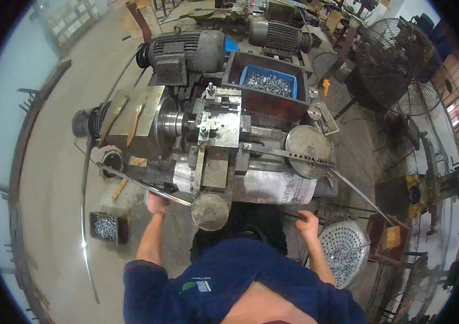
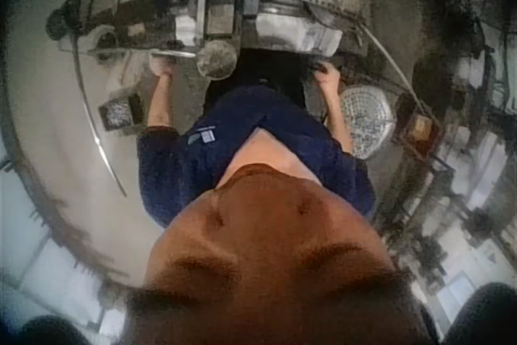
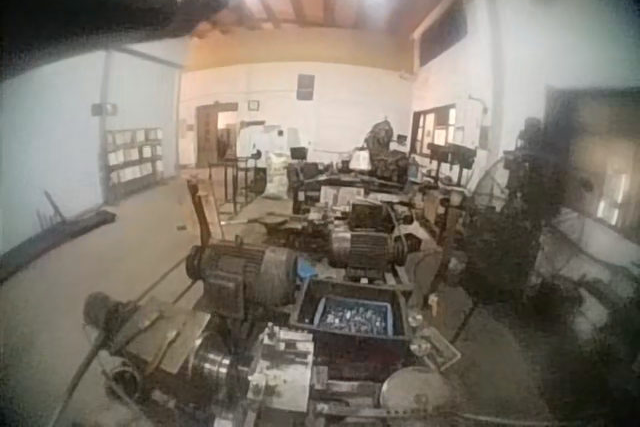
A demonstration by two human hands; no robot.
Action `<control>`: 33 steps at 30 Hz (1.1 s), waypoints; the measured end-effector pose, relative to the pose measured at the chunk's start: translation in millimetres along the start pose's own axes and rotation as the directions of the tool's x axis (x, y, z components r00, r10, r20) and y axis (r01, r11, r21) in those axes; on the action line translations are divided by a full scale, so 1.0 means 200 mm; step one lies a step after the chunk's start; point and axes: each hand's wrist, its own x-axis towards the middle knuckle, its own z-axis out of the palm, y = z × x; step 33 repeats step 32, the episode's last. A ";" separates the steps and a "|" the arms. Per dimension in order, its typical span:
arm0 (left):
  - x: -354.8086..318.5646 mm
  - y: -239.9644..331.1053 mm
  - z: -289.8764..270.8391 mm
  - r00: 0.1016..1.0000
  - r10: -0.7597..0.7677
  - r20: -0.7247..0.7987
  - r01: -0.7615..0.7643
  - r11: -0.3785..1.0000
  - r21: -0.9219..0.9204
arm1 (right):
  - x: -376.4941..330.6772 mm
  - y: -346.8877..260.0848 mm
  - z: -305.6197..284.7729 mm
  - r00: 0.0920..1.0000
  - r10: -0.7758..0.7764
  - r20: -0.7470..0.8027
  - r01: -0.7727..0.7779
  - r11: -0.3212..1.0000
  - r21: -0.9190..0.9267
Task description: The person operates a bench-mounted machine by inserting small metal parts, pulling a lever to activate the cycle, and collecting the processed parts into a perforated tray. The person repeats this sequence continuously throughout the clip.
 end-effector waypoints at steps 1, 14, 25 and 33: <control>0.01 0.03 -0.10 0.992 0.084 0.096 -0.084 0.996 -0.003 | 0.00 0.02 -0.02 1.000 0.012 -0.008 -0.012 1.000 0.015; 0.06 -0.18 -0.29 0.910 0.121 0.396 -0.130 0.991 -0.003 | 0.51 -0.66 -0.11 0.913 -0.408 -0.020 0.409 0.913 0.017; 0.00 -0.39 -1.57 0.964 0.113 -0.242 -0.146 0.981 -0.126 | 1.02 -1.72 0.51 0.514 -0.820 0.250 0.852 0.523 -0.036; -0.27 -1.07 -1.61 0.941 -0.114 -0.319 0.134 0.990 0.041 | 1.05 -1.83 0.77 0.673 -0.612 0.414 0.736 0.606 -0.301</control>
